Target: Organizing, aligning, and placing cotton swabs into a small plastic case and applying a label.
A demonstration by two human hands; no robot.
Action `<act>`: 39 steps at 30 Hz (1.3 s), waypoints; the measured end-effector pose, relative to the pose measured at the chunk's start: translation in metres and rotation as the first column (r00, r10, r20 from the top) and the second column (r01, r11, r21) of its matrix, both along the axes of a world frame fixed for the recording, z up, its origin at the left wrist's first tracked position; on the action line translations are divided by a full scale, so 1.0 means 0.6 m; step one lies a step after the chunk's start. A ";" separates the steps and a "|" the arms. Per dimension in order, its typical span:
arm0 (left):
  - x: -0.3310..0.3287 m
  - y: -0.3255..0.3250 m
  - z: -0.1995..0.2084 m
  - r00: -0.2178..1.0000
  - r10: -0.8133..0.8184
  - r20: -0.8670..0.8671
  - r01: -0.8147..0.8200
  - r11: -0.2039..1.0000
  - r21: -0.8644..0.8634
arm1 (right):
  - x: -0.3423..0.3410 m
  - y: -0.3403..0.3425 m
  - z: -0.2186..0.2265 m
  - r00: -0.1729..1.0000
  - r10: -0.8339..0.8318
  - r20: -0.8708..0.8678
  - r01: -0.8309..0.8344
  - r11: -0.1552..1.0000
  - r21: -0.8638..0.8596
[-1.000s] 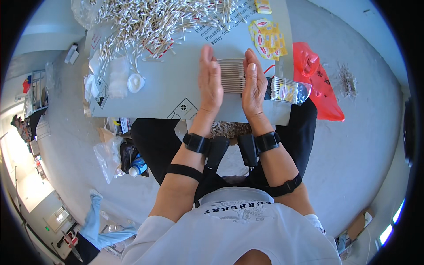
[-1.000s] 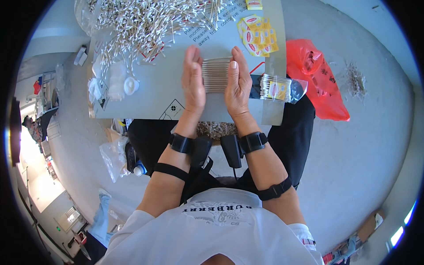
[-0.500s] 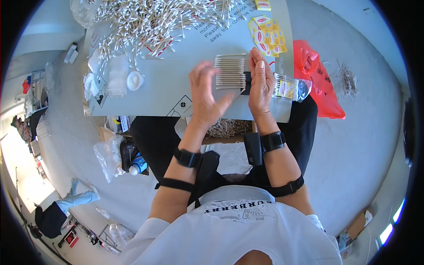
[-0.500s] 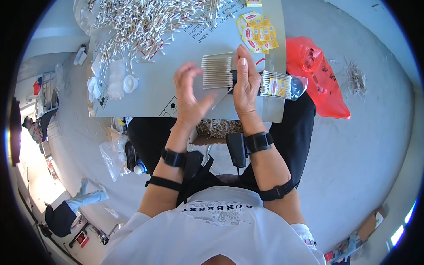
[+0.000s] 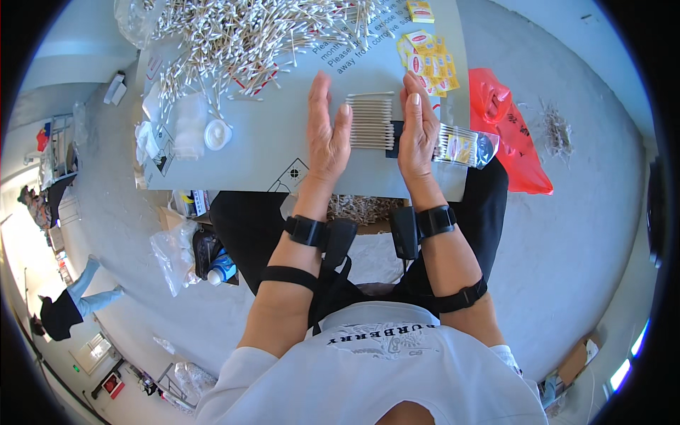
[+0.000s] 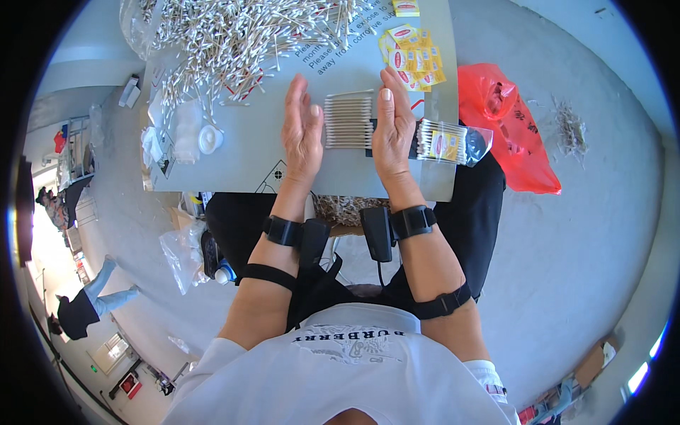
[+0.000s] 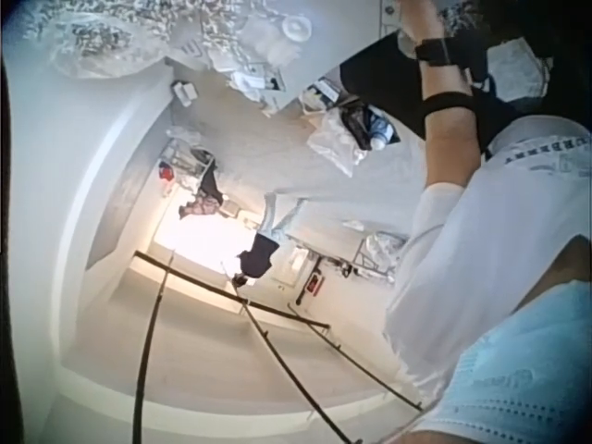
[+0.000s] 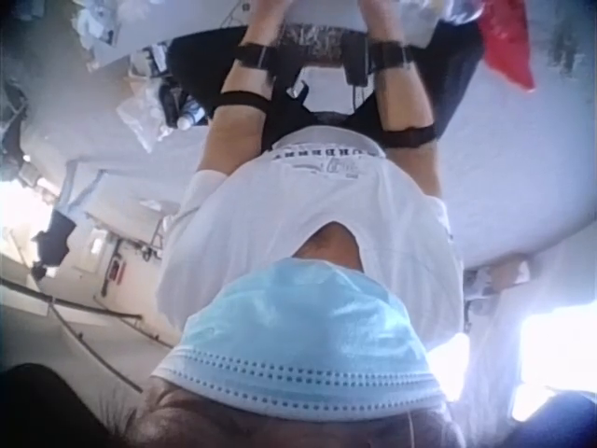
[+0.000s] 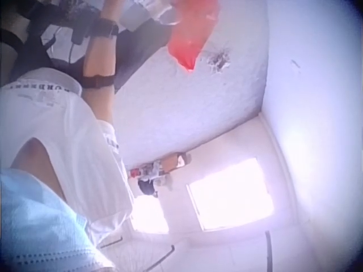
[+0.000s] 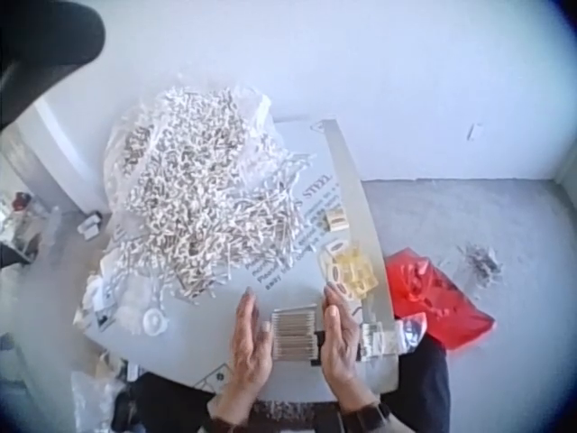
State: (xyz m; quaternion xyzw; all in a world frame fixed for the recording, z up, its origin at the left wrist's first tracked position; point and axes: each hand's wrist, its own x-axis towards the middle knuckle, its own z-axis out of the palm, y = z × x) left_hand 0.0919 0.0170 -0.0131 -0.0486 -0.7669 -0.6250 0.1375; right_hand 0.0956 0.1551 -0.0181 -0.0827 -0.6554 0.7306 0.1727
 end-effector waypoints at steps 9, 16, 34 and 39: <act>-0.015 0.026 -0.008 0.996 -0.033 0.086 0.006 0.954 0.299 | 0.001 -0.018 -0.003 1.000 -0.005 0.026 0.004 1.000 0.014; 0.036 -0.037 0.013 0.973 -0.227 -0.042 0.154 0.773 -0.615 | 0.047 0.038 0.006 0.998 0.024 0.059 -0.019 0.997 -0.081; 0.071 -0.020 0.019 0.964 -0.214 0.160 0.243 0.450 -0.859 | 0.090 0.031 0.011 0.989 0.118 -0.093 -0.027 0.750 0.661; 0.070 -0.019 0.018 0.964 -0.215 0.160 0.242 0.447 -0.861 | 0.093 0.033 0.008 0.984 0.167 -0.061 -0.083 0.735 0.673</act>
